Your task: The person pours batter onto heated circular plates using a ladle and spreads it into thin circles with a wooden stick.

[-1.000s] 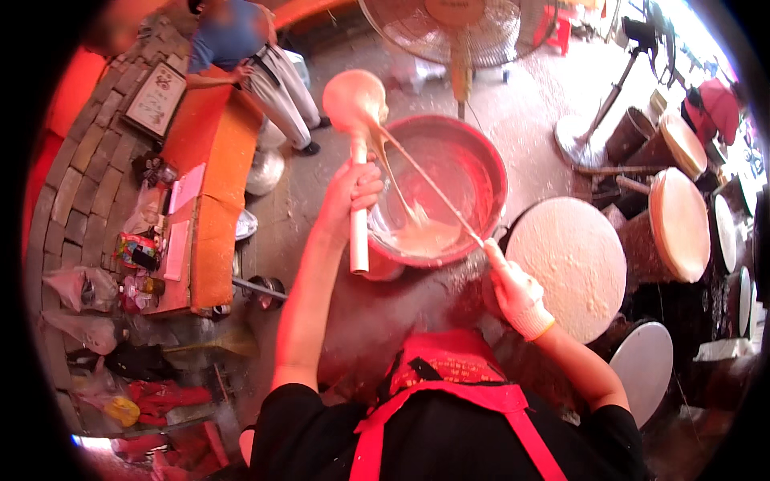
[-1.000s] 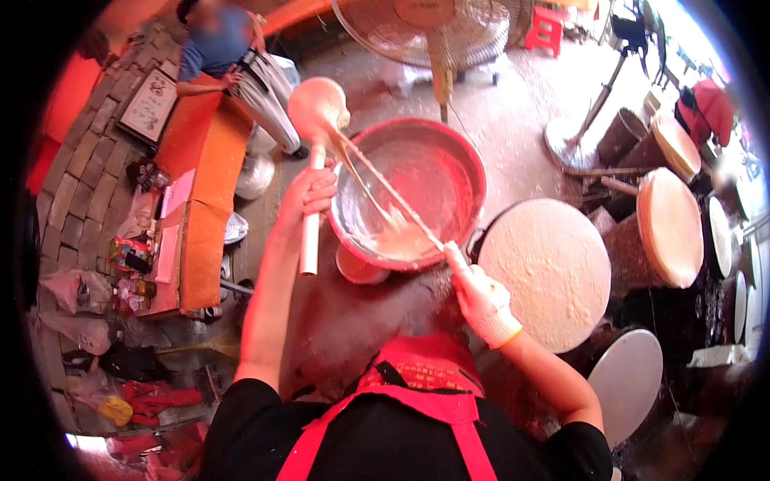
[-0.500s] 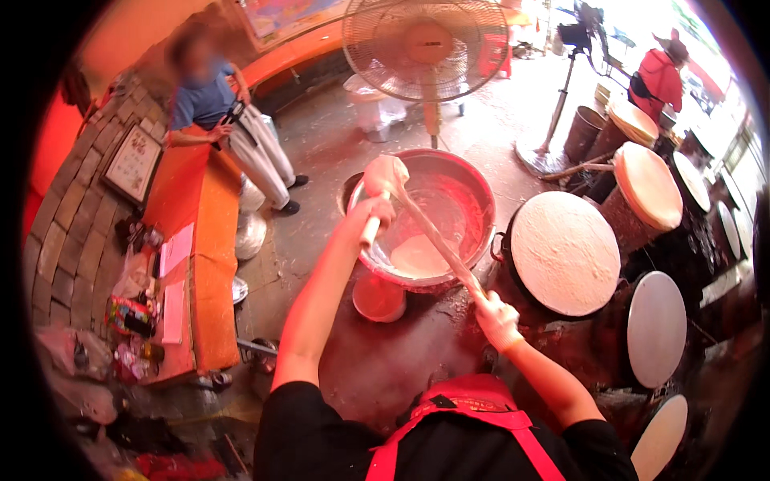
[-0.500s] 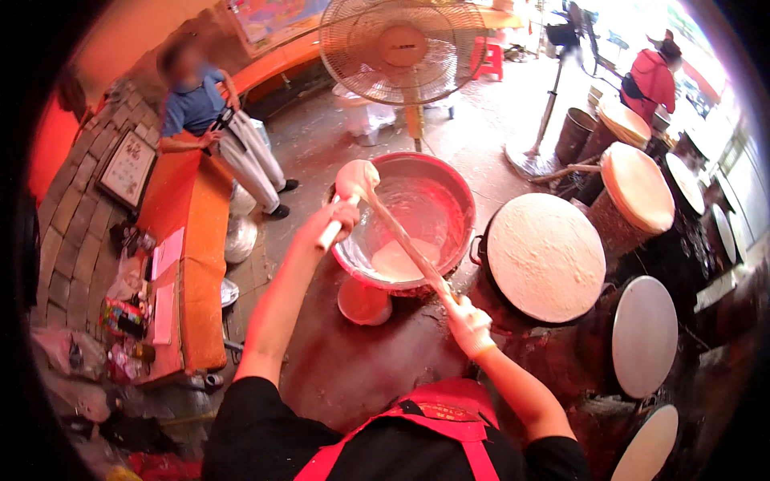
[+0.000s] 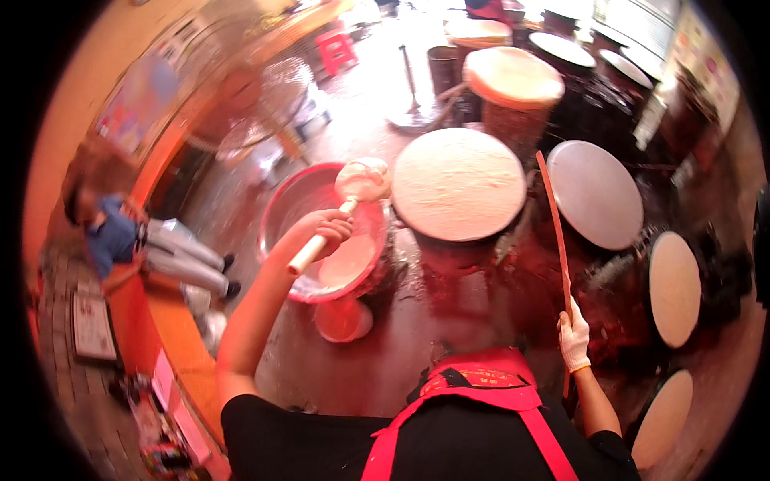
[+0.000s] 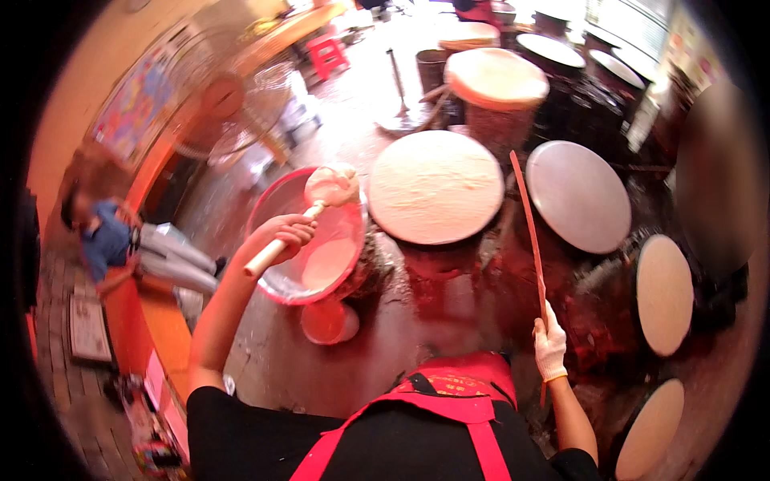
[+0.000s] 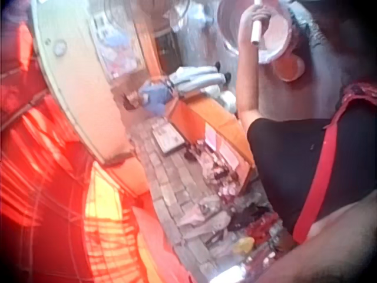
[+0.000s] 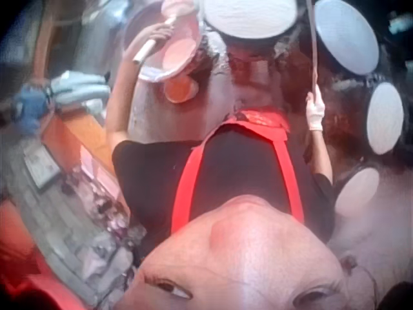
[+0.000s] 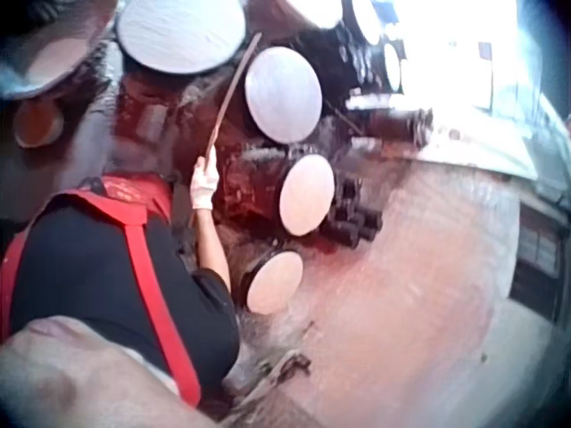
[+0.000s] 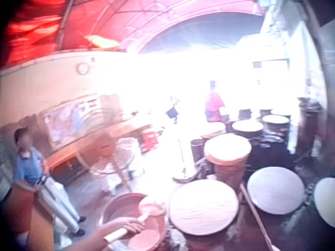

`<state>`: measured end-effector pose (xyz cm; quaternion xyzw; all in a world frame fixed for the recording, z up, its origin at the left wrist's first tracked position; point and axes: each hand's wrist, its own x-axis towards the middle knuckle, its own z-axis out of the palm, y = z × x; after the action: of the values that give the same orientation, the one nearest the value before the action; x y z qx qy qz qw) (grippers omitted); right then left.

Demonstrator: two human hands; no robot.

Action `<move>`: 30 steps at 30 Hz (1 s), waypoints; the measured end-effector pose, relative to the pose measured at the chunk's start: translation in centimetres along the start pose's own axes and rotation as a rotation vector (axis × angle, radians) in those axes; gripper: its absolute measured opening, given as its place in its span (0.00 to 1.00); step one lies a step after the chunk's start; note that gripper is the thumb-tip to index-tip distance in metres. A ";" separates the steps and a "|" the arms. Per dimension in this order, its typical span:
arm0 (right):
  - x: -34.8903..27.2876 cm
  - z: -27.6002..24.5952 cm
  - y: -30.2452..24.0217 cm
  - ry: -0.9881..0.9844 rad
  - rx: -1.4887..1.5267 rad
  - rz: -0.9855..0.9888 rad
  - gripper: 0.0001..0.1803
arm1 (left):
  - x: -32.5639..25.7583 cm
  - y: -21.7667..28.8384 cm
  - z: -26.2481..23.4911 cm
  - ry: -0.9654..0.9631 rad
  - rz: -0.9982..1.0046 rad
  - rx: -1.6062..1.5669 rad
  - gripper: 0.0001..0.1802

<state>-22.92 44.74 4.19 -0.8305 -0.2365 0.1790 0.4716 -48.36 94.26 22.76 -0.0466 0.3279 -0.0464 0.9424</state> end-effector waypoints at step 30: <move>12.4 -20.3 11.4 0.322 0.229 0.214 0.25 | 54.6 -32.9 22.2 0.109 0.956 1.731 0.13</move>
<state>0.39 32.48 3.34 -0.8096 -0.0468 0.1186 0.5730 6.25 56.47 10.45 0.7977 0.2080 0.1132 0.5546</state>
